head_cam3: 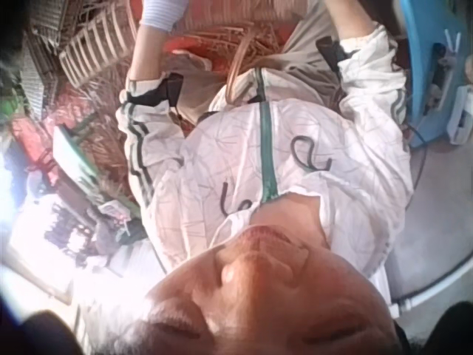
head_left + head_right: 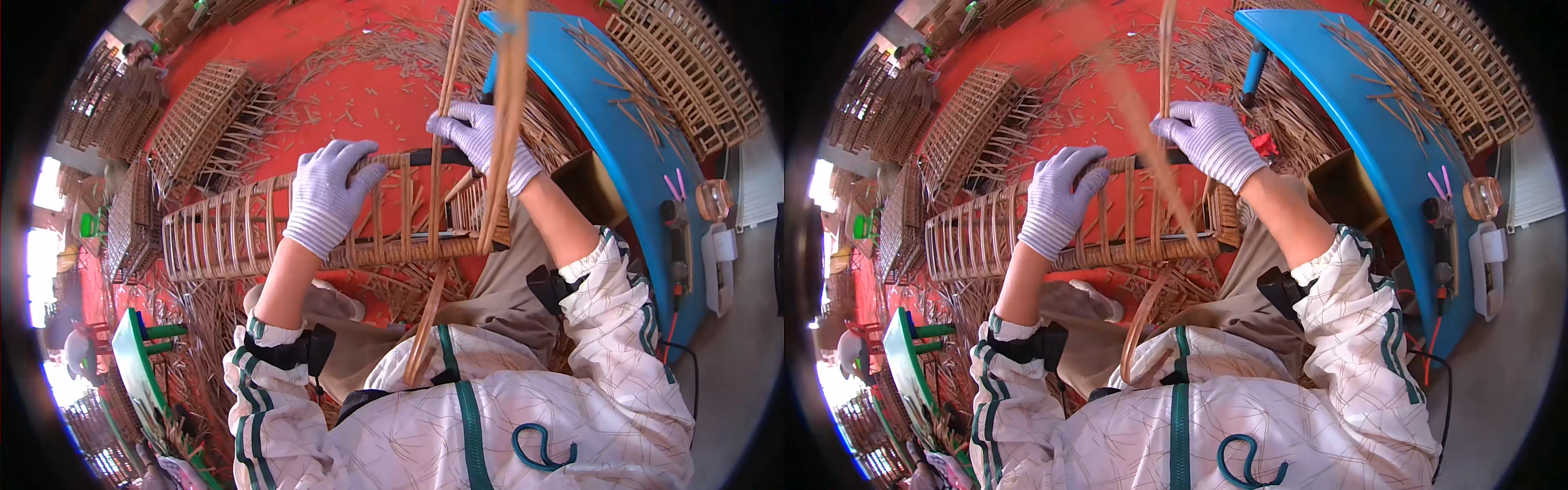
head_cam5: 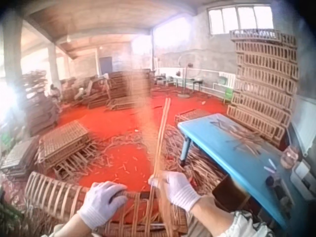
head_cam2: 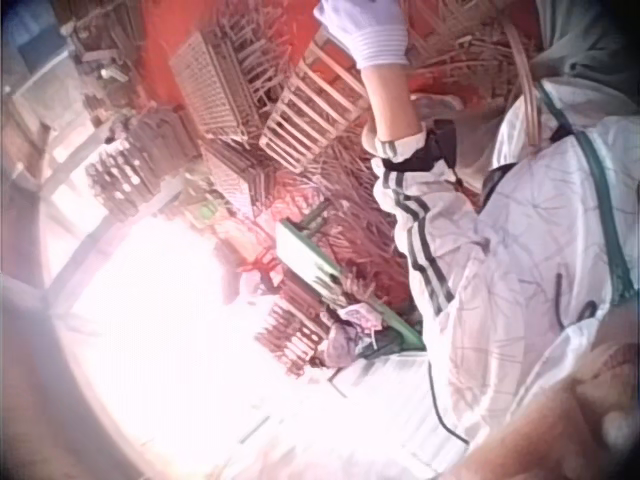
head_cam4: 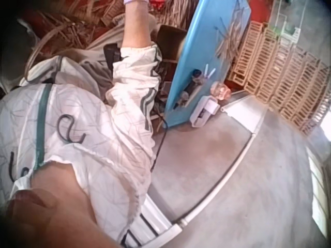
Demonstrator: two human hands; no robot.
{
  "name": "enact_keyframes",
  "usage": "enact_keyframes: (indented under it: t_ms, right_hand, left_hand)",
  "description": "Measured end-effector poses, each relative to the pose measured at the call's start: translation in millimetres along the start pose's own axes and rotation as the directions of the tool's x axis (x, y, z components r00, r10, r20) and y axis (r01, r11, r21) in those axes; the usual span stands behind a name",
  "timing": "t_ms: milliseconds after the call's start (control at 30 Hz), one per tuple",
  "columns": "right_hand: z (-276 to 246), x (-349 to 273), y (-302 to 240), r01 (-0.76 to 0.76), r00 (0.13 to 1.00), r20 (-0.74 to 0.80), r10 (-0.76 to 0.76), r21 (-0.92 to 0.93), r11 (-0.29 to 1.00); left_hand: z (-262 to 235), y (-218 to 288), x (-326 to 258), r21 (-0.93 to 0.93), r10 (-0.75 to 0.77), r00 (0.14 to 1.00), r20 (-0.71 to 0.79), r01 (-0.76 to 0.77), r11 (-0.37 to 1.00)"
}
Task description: The person weaves a chair by wrapping rattan strips around the frame, securing them with a staple gun and trimming excess with a knife. They turn the chair over to pull strips through the weave and use pliers to tighten the material.
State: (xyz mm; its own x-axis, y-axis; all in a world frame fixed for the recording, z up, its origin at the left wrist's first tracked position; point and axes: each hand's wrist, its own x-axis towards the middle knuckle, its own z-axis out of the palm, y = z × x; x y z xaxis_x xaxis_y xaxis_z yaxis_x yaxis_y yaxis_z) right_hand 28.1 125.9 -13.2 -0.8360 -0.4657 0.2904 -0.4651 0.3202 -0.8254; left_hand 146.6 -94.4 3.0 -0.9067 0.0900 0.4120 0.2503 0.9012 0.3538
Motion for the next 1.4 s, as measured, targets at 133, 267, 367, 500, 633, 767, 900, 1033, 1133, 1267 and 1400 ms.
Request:
enact_keyframes:
  t_ms: [133, 267, 367, 500, 633, 767, 900, 1033, 1133, 1267, 1400]
  right_hand:
    - [0.6, -5.0, -9.1, -0.086, 0.992, 0.084, 0.092, -0.067, 0.994]
    - [-0.1, -23.8, -16.8, -0.145, 0.989, 0.031, 0.143, 0.065, 0.987]
    - [3.0, -28.9, -22.7, -0.045, 0.999, -0.013, 0.044, -0.035, 0.998]
    - [3.1, -36.8, -24.3, -0.082, 0.997, -0.021, 0.08, -0.057, 0.995]
    - [-1.1, -34.3, -31.0, -0.1, 0.995, -0.012, 0.099, -0.168, 0.981]
    - [6.3, -8.6, 5.9, 0.2, 0.944, -0.273, -0.182, 0.039, 0.979]
    - [-17.8, -11.3, 12.5, 0.075, 0.877, -0.477, 0.054, 0.247, 0.966]
    - [-17.0, -45.4, 57.2, -0.002, 0.849, -0.528, 0.028, 0.05, 0.999]
    - [-8.3, -80.1, 63.6, -0.151, 0.854, -0.46, 0.242, 0.226, 0.963]
    - [6.2, -120.7, 92.1, -0.236, 0.891, -0.308, 0.333, 0.314, 0.92]
    - [30.3, -125.4, 76.5, -0.31, 0.938, -0.15, 0.314, 0.049, 0.949]
  left_hand:
    - [3.0, 23.6, 22.4, -0.162, -0.028, 0.995, 0.1, 0.044, 0.986]
    - [18.4, 45.6, 22.4, -0.138, 0.061, 0.972, 0.228, -0.03, 0.99]
    - [16.5, 47.0, 11.8, -0.153, 0.108, 0.985, 0.137, -0.087, 0.984]
    - [15.1, 55.9, 10.4, -0.173, 0.034, 0.98, 0.195, 0.0, 0.985]
    - [17.0, 55.3, 15.2, -0.19, -0.002, 0.981, 0.193, 0.039, 0.981]
    - [23.8, 41.8, 29.7, -0.164, 0.032, 0.991, 0.131, -0.01, 0.986]
    - [37.1, 21.7, 70.3, -0.078, -0.022, 0.975, 0.221, 0.04, 0.996]
    - [32.1, 4.5, 101.2, -0.086, -0.122, 0.928, 0.351, 0.162, 0.983]
    - [22.5, -32.0, 113.2, -0.173, -0.214, 0.916, 0.338, 0.285, 0.943]
    - [-16.7, -103.7, 133.2, -0.243, -0.205, 0.932, 0.3, 0.282, 0.928]
    - [-58.1, -158.1, 142.1, -0.491, -0.283, 0.923, 0.262, 0.38, 0.784]
